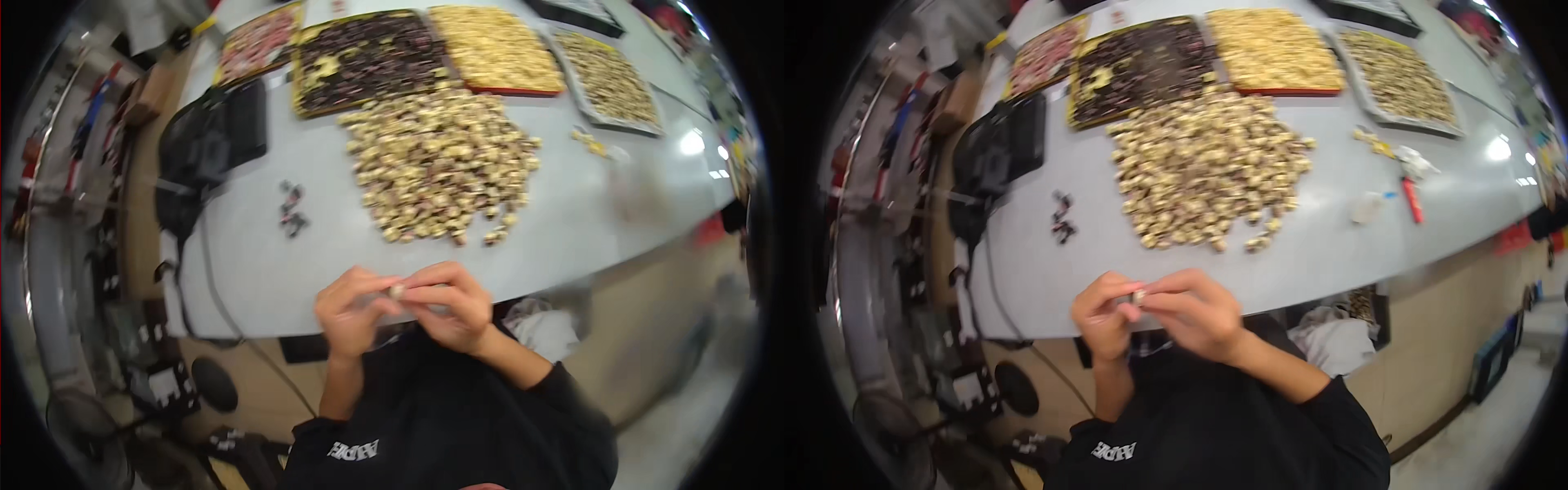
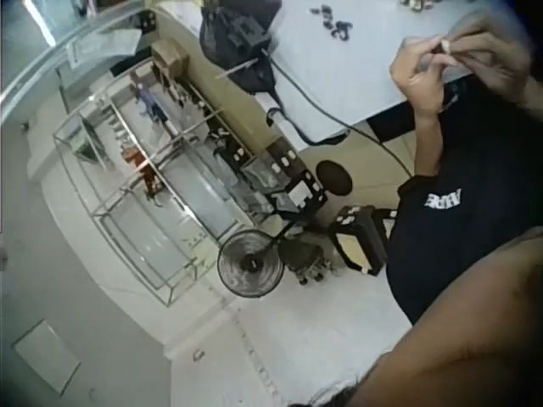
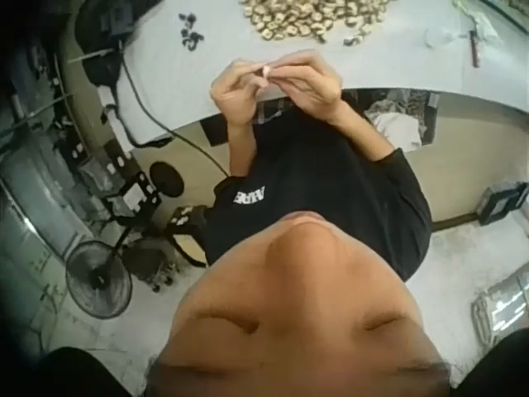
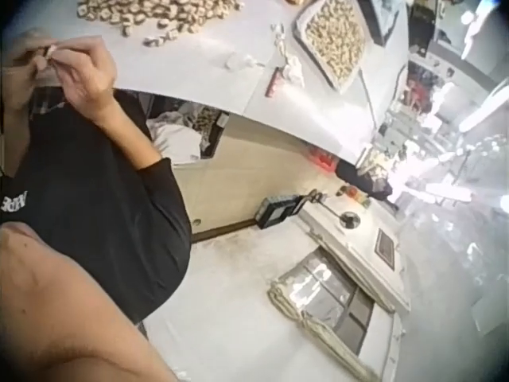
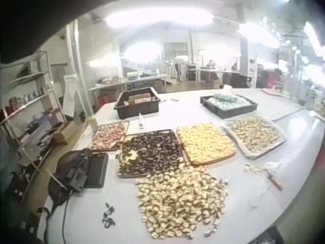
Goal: Apply glue to small black bases and attach yellow decorative components at an assembly table.
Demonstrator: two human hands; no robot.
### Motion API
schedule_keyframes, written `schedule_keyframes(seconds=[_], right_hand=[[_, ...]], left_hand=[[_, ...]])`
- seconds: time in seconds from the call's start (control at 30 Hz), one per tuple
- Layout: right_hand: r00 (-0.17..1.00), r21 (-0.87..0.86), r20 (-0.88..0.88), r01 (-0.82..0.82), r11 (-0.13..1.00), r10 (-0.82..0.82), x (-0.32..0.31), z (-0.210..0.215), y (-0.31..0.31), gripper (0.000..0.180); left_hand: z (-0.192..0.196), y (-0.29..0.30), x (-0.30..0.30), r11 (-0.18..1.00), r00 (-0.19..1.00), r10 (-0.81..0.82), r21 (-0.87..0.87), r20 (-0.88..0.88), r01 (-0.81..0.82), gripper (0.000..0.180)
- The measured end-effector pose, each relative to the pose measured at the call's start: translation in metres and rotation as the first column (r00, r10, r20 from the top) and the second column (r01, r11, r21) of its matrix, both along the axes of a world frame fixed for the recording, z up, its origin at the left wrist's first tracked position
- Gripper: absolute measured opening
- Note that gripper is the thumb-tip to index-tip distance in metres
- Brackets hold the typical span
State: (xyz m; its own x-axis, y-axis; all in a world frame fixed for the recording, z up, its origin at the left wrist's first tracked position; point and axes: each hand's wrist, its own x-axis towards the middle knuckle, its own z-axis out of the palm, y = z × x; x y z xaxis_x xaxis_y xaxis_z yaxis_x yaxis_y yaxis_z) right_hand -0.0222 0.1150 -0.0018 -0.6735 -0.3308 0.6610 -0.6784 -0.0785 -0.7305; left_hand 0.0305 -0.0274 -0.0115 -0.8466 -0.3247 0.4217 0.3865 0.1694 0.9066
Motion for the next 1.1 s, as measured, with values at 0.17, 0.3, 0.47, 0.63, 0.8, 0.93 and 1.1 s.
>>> schedule_keyframes(seconds=[0.17,0.3,0.47,0.63,0.8,0.93,1.1], right_hand=[[0.999,-0.037,-0.002,-0.053,0.998,0.053,-0.005,-0.002,0.003,0.027],[0.998,-0.053,0.028,-0.051,0.997,0.053,-0.002,-0.003,0.003,0.026],[0.999,-0.082,0.026,-0.022,0.996,0.024,-0.003,-0.004,0.001,0.024],[1.0,-0.075,0.0,-0.03,0.997,0.03,-0.004,0.001,-0.001,0.023],[0.999,-0.073,0.02,-0.044,0.996,0.046,-0.005,0.003,-0.001,0.023],[0.994,-0.086,0.077,-0.066,0.994,0.072,-0.005,0.004,0.001,0.025],[0.974,-0.092,0.206,-0.08,0.993,0.098,-0.004,-0.001,0.009,0.026]], left_hand=[[0.001,0.002,0.003,0.983,0.987,0.154,-0.105,0.048,-0.148,0.034],[-0.001,0.006,0.004,0.979,0.977,0.192,-0.083,0.091,-0.185,0.039],[0.004,0.01,0.001,0.987,0.982,0.152,-0.068,0.116,-0.145,0.04],[0.001,0.009,0.001,0.993,0.985,0.121,-0.029,0.125,-0.118,0.038],[0.004,0.011,-0.002,0.995,0.989,0.1,-0.028,0.107,-0.098,0.032],[0.005,0.013,-0.001,0.99,0.983,0.138,-0.037,0.118,-0.135,0.031],[0.008,0.013,0.002,0.993,0.986,0.107,-0.07,0.125,-0.099,0.033]])
